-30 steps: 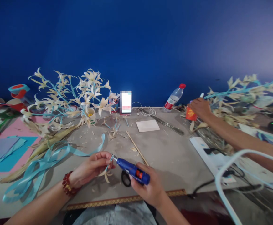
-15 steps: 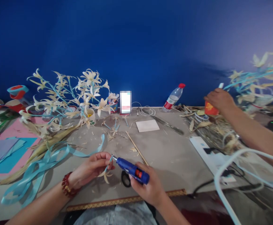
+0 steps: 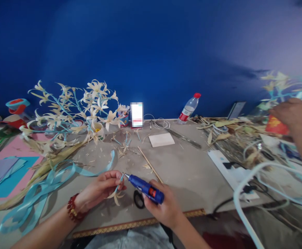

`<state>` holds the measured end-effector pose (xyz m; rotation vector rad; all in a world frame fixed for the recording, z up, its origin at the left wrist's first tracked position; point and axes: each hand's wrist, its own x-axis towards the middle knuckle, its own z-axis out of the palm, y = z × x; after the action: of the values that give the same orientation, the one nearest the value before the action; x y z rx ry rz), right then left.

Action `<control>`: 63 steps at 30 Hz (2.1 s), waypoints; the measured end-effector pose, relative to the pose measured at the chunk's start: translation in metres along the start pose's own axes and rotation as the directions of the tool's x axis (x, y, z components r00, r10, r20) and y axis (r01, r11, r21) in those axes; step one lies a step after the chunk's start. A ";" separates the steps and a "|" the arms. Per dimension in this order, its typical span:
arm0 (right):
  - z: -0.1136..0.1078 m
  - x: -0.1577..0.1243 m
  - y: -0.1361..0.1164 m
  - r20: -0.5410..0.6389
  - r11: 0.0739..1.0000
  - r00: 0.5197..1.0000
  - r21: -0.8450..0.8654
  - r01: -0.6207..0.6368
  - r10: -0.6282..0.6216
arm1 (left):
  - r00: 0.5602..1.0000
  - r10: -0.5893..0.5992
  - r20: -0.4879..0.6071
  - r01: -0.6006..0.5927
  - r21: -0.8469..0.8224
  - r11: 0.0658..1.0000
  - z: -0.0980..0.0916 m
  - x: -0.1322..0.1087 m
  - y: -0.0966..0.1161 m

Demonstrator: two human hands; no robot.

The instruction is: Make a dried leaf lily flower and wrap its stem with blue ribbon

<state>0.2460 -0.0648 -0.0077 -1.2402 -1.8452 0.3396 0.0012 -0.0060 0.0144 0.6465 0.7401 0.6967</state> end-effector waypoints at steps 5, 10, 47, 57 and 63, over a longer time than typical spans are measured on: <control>-0.008 0.010 0.008 -0.057 0.989 0.998 -0.145 0.006 -0.014 | 1.000 -0.002 0.028 0.001 0.000 1.000 0.000 -0.001 -0.002; -0.026 0.038 0.036 0.051 0.867 0.988 -0.488 -0.103 0.146 | 1.000 -0.024 0.004 0.024 0.002 1.000 -0.001 -0.001 -0.004; 0.003 0.058 0.001 0.470 0.986 0.880 -0.166 0.012 0.069 | 0.977 -0.032 0.209 0.046 -0.060 0.997 -0.001 -0.024 0.006; 0.004 0.060 0.039 0.281 0.785 0.900 -0.612 -0.100 0.333 | 0.983 -0.056 0.174 0.072 -0.089 0.993 -0.005 -0.022 -0.005; 0.010 0.064 0.050 0.181 0.801 0.918 -0.566 -0.197 0.354 | 0.985 -0.043 0.166 0.063 -0.115 0.991 -0.003 -0.023 -0.007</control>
<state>0.2606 0.0153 -0.0132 -1.9535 -2.0778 0.1554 -0.0110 -0.0266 0.0164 0.5646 0.5575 0.6265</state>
